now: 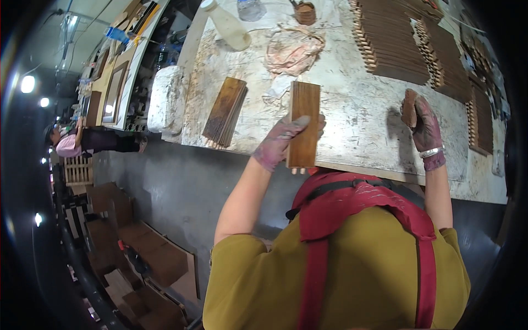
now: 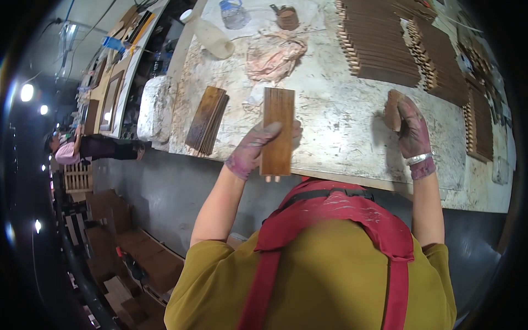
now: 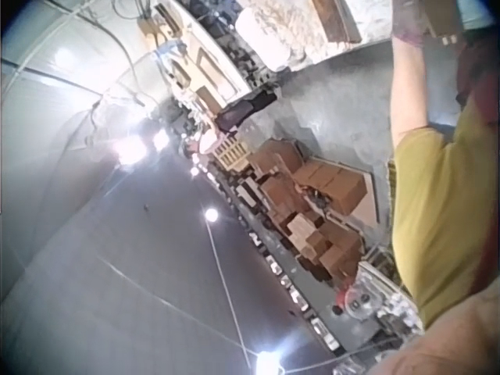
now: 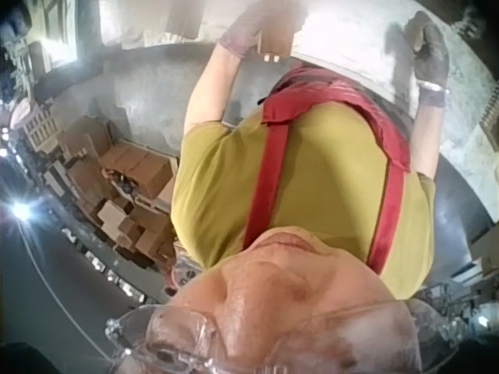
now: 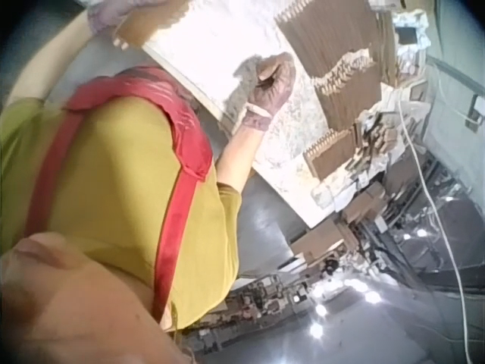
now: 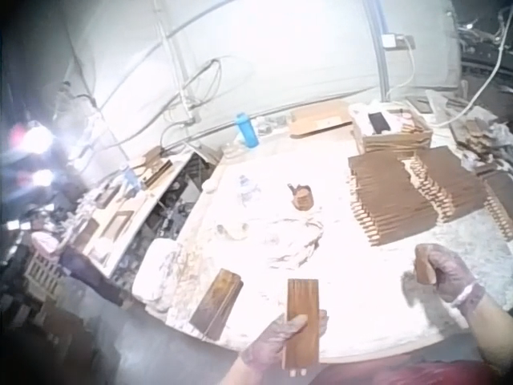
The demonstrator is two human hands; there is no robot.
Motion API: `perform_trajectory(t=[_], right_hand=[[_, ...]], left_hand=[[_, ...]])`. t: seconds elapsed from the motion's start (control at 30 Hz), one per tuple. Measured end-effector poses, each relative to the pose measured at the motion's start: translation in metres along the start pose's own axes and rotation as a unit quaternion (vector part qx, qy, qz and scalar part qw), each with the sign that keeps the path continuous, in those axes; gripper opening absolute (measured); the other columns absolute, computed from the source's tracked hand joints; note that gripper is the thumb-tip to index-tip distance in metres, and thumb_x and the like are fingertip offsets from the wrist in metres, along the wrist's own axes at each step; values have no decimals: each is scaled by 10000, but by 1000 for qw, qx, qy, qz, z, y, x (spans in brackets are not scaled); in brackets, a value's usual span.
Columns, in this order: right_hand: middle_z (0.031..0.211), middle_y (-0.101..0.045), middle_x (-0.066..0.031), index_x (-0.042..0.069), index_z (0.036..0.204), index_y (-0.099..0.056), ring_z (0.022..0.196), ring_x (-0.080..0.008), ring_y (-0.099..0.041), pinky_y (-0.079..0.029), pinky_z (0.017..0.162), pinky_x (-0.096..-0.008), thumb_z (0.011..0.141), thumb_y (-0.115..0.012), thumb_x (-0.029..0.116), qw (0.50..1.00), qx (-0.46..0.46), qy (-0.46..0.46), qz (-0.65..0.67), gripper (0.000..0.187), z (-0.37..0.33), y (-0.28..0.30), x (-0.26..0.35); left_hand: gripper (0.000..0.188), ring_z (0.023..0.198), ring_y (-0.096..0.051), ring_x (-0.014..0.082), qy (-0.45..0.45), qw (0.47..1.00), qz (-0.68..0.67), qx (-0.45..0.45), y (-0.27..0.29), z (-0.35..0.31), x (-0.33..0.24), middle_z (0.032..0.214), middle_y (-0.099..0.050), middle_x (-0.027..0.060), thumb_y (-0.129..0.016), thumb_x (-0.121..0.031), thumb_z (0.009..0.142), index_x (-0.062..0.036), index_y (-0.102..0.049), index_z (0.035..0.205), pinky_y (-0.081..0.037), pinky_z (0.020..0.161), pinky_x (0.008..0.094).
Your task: The person picks up individual wood pieces from a stack on a workbench, wipes them with a cloth, and then places them into new stacks.
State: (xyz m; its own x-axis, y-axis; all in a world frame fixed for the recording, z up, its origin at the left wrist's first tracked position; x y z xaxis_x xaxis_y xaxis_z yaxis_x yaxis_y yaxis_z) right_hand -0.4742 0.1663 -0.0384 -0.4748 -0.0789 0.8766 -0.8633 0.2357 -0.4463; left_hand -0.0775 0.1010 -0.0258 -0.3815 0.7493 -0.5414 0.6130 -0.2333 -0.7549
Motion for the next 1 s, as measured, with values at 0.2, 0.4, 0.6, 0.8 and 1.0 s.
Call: perform_trajectory(t=[0.2,0.4,0.6,0.8,1.0], right_hand=[[1207,-630,-84,-13,1350,-535,1060,-176,-611,-487,929,-298,985,-610,276,999,-27,-17,-7,472,-11,-10,-4],[1183,-636,-76,-18,1361,-521,1044,-163,-615,-493,908,-292,977,-626,301,998,-38,-18,-45,510,-11,-12,-12],[1178,-657,-66,7,1340,-549,1031,-152,-641,-524,881,-283,975,-628,245,997,-42,-64,-16,443,2,0,-33],[1166,-652,-58,11,1347,-545,1023,-143,-628,-507,881,-286,976,-621,292,992,30,-86,-93,472,11,-39,-23],[1064,-653,-50,-6,1313,-570,933,-118,-605,-508,800,-272,958,-637,298,984,77,-122,-106,472,31,-107,-24]], left_hand=[[574,1101,-642,271,70,866,468,-159,-22,8,-30,1226,-631,203,-685,-244,917,-7,-475,1395,-507,977,377],[792,1309,-474,352,-43,550,812,-191,-21,13,-19,1374,-514,203,-652,-473,888,-43,-373,1490,-392,1077,418],[885,1429,-314,334,-102,397,890,-200,2,-2,33,1493,-399,173,-645,-600,831,-92,-370,1502,-187,1173,533],[569,1352,-410,301,-272,420,800,-331,24,-56,-39,1404,-495,128,-634,-377,918,-55,-503,1368,-314,1128,438],[347,1134,-614,258,-303,572,623,-440,81,-144,-118,1263,-627,160,-622,-115,938,-27,-624,1273,-481,976,331]])
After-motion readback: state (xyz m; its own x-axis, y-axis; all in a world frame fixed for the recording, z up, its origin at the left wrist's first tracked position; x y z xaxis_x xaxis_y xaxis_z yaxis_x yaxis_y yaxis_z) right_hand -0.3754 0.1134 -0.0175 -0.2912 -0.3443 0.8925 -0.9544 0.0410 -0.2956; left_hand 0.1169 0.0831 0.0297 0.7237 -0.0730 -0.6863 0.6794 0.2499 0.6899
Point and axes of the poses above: each hand's wrist, its own z-axis towards the middle knuckle, its own y-axis out of the back of the hand, x = y × z, the point moved 1 cm from there along z, towards the middle knuckle
